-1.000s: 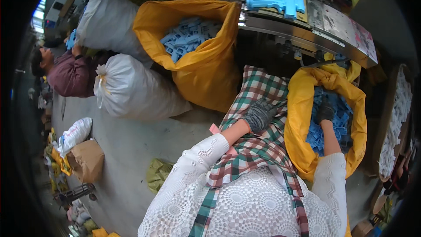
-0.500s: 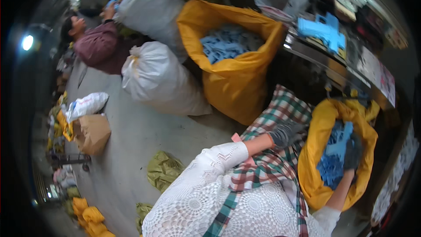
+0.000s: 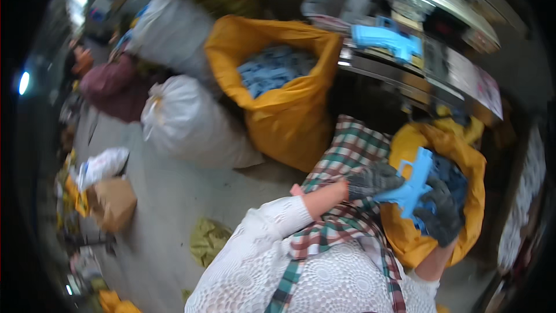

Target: Picking blue plastic toy gun parts from a large bag and placing them onto a tray for processing.

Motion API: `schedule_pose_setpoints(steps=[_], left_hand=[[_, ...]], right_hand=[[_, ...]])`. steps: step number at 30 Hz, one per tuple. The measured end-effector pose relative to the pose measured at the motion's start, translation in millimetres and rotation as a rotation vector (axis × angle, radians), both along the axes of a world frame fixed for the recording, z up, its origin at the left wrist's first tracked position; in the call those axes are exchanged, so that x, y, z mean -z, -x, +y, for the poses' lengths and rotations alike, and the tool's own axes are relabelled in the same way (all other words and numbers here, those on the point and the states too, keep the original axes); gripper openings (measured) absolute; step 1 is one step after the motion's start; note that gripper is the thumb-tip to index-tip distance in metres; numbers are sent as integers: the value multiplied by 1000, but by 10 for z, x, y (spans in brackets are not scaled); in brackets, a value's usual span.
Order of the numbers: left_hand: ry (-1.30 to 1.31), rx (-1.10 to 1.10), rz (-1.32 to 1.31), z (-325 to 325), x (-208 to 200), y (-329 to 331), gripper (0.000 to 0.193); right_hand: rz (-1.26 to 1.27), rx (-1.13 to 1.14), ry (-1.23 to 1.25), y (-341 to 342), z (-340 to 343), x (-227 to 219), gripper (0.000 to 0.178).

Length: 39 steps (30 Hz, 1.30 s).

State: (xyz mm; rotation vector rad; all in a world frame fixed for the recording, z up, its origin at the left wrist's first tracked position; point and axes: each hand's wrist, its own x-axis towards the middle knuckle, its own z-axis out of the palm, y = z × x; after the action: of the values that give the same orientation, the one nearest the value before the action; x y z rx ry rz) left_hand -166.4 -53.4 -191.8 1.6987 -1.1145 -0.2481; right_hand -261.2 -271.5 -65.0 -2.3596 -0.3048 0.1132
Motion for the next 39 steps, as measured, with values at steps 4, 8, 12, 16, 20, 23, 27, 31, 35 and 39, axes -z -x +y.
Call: schedule_pose_setpoints(steps=[4,8,12,16,20,23,27,31,35,39], left_hand=[[-6,-45,-471,50,-102,-128,36],[-84,-68,-166,26,-387,-238,31],[239,-601,-276,32,-736,-536,23],[87,-967,-1008,141,-1234,-1350,47],[-423,-734,-605,464,-1783,-1865,55],[-895,-601,-628,511,-2024,-1873,57],[-474,-630,-1136,627,-1553,-1751,52],[-514,-934,-790,1148,-1088,-1655,56],[-719,-1207,-792,1849,-901,-1659,72],[-943,-1127,-629,1882,-900,-1500,82]], right_hand=[[-115,-42,144,-78,-48,105,36],[-322,8,49,-107,-100,217,33],[-263,143,-354,-137,-239,47,35],[-369,327,-326,-44,-430,188,44],[-364,371,-417,-193,-249,126,53],[-390,337,-616,-476,-47,-23,56],[-588,232,-392,-992,3,-255,50],[-662,45,-316,-1619,96,-378,36],[-741,-30,38,-2386,228,-293,34],[-776,-75,115,-2623,189,-197,34]])
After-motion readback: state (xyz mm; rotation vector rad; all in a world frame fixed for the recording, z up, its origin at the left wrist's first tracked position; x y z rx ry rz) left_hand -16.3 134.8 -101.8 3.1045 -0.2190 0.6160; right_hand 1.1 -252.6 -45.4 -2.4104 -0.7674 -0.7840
